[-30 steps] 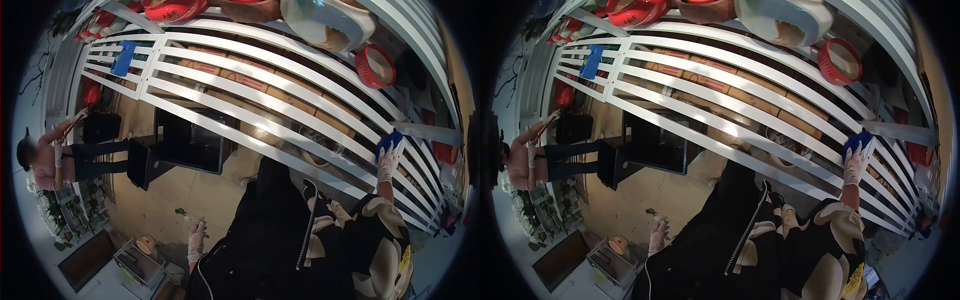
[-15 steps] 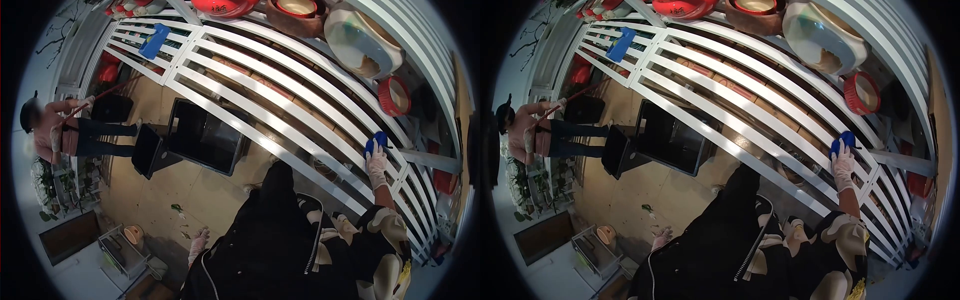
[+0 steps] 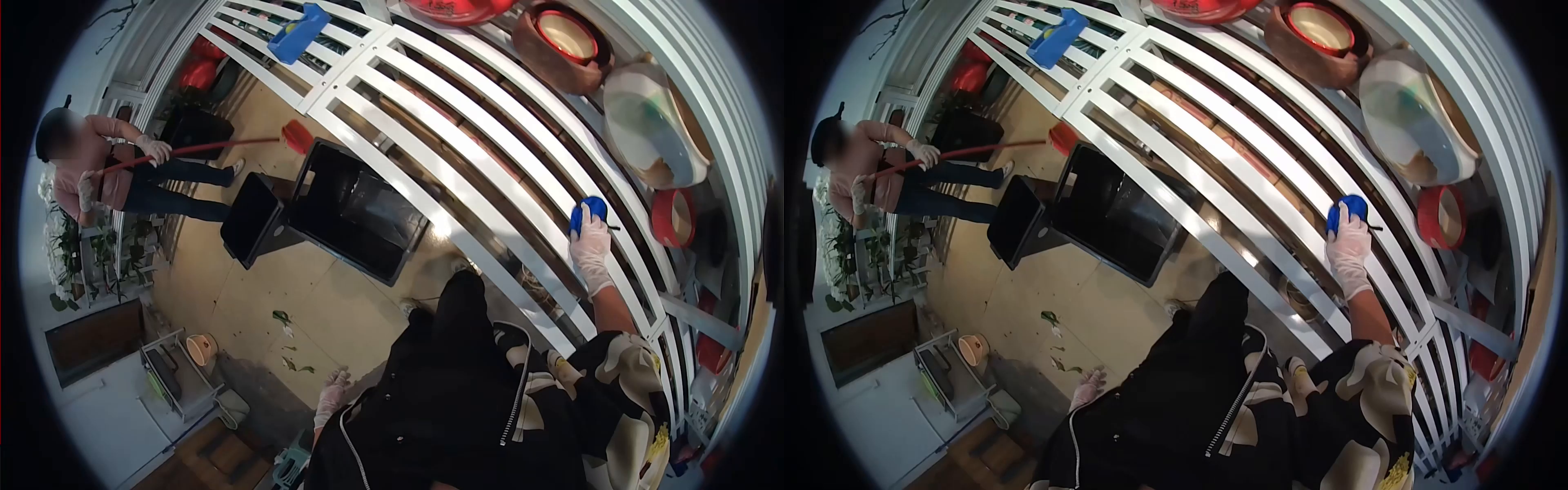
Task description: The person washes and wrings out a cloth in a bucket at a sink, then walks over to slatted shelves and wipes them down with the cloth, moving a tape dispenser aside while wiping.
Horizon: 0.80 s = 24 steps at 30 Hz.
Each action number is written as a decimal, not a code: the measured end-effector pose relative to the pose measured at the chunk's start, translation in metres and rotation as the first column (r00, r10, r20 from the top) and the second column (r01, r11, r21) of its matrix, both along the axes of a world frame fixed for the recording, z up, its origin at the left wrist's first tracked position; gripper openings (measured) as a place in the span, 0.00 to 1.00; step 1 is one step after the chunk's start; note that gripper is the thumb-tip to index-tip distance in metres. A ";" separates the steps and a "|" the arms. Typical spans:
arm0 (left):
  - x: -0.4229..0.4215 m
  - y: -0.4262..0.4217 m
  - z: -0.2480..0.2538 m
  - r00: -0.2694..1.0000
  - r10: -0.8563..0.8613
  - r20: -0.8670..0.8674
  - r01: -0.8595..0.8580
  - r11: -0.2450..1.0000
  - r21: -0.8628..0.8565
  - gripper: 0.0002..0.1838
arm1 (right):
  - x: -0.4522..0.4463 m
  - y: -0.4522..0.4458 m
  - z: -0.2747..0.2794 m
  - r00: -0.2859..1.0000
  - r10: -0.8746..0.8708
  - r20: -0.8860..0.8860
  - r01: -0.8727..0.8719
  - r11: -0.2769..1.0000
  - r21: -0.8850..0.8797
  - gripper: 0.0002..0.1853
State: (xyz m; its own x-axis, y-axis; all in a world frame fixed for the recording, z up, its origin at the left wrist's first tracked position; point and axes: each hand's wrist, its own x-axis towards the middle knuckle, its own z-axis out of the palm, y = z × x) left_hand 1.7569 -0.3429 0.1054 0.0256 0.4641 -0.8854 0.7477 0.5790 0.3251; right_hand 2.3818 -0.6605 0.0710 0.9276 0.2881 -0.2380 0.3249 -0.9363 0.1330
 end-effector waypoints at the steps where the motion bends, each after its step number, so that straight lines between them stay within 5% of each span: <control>1: -0.006 0.002 -0.008 0.999 -0.029 -0.015 0.029 0.999 -0.012 0.18 | 0.004 0.004 0.002 0.999 -0.035 -0.033 0.035 0.999 -0.016 0.45; 5: -0.028 -0.005 -0.027 0.998 -0.053 -0.043 0.050 0.996 -0.070 0.17 | 0.017 0.017 -0.012 0.998 0.063 0.006 -0.063 0.996 0.065 0.42; 12: -0.010 0.008 -0.024 1.000 -0.012 -0.025 0.011 0.999 -0.041 0.17 | 0.058 0.185 0.004 0.977 0.206 0.065 -0.213 0.965 0.150 0.39; 20: 0.001 -0.010 0.011 0.989 0.144 -0.040 -0.145 0.989 -0.026 0.15 | 0.112 0.369 0.006 0.963 0.271 0.008 -0.267 0.943 0.201 0.34; 24: -0.012 -0.046 0.022 0.914 0.394 -0.099 -0.398 0.917 -0.024 0.18 | 0.136 0.447 -0.004 0.968 0.250 -0.021 -0.238 0.943 0.234 0.33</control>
State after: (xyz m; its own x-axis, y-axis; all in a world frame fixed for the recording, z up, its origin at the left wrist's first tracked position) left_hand 1.7444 -0.3888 0.1276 -0.2336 0.3812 -0.8945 0.4794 0.8455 0.2351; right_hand 2.5181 -0.2136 0.0674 0.8106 0.5561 -0.1837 0.5480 -0.8308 -0.0969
